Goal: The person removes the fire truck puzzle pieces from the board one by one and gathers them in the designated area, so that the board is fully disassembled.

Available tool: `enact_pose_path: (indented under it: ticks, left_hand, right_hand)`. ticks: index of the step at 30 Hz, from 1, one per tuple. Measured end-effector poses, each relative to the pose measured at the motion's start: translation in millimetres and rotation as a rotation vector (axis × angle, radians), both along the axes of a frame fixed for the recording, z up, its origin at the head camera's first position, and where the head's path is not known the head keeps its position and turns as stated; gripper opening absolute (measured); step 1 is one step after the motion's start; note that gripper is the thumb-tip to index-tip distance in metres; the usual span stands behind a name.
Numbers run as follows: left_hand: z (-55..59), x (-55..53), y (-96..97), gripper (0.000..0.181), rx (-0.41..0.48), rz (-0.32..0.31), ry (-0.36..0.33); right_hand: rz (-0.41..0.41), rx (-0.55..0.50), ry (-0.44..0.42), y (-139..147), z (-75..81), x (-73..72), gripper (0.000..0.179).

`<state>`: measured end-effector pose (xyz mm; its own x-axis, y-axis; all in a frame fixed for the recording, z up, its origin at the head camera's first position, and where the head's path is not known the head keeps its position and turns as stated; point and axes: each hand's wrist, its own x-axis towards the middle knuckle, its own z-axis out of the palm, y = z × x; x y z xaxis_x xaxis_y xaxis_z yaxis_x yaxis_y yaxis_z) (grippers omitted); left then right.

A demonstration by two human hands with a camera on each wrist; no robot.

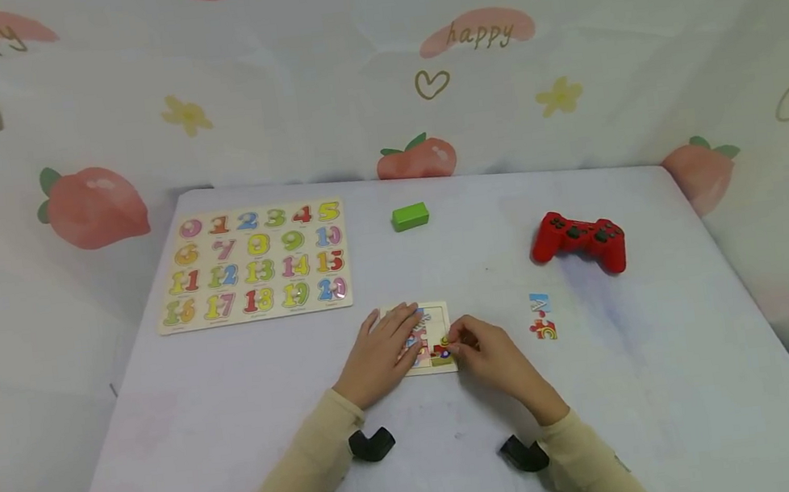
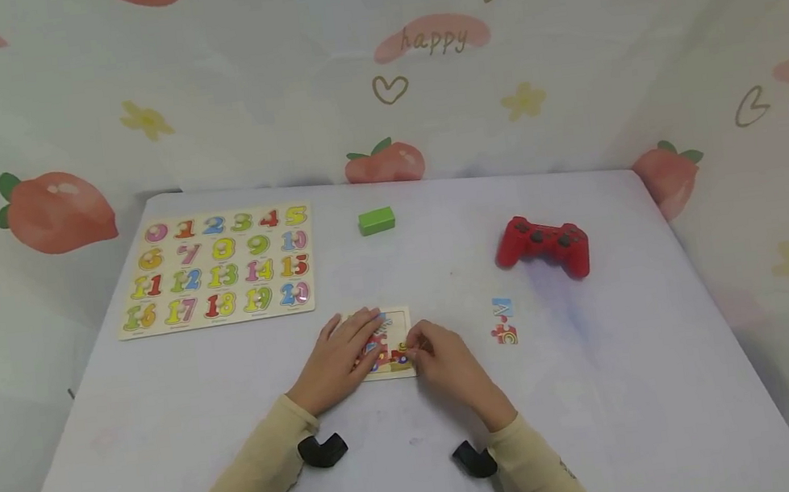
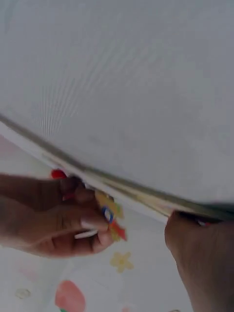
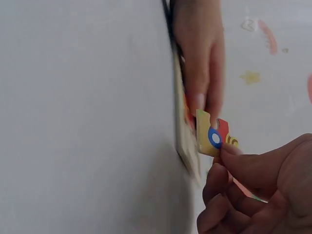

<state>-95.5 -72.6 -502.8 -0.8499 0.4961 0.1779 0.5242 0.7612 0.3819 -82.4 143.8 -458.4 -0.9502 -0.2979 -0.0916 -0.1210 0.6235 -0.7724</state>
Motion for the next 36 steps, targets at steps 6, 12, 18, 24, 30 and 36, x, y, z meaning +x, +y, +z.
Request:
enact_pose_path:
  ticks: [6, 12, 18, 24, 30, 36]
  left_hand:
    - [-0.6, 1.2, -2.6, 0.055, -0.002, 0.019, 0.020]
    - [-8.0, 0.4, -3.1, 0.062, -0.010, 0.043, 0.010]
    - [-12.3, -2.1, -4.6, 0.062, -0.022, 0.040, 0.020]
    - [-10.0, -3.4, -5.3, 0.062, -0.004, 0.040, 0.004]
    - [-9.3, -2.6, -4.7, 0.061, 0.022, 0.070, -0.032]
    - [-12.3, -2.8, -4.6, 0.061, 0.028, 0.077, -0.020]
  right_hand:
    - [-0.062, 0.065, -0.018, 42.0, 11.7, 0.7, 0.008]
    - [-0.088, 0.134, -0.075, 100.7, 22.8, 11.9, 0.007]
    - [-0.069, 0.174, -0.156, 134.8, 21.2, 19.4, 0.007]
    - [-0.072, 0.176, -0.164, 141.5, 14.0, 16.9, 0.007]
    - [-0.093, 0.209, -0.160, 139.3, 7.1, 14.9, 0.007]
    - [-0.111, 0.238, -0.167, 136.1, 7.2, 15.2, 0.008]
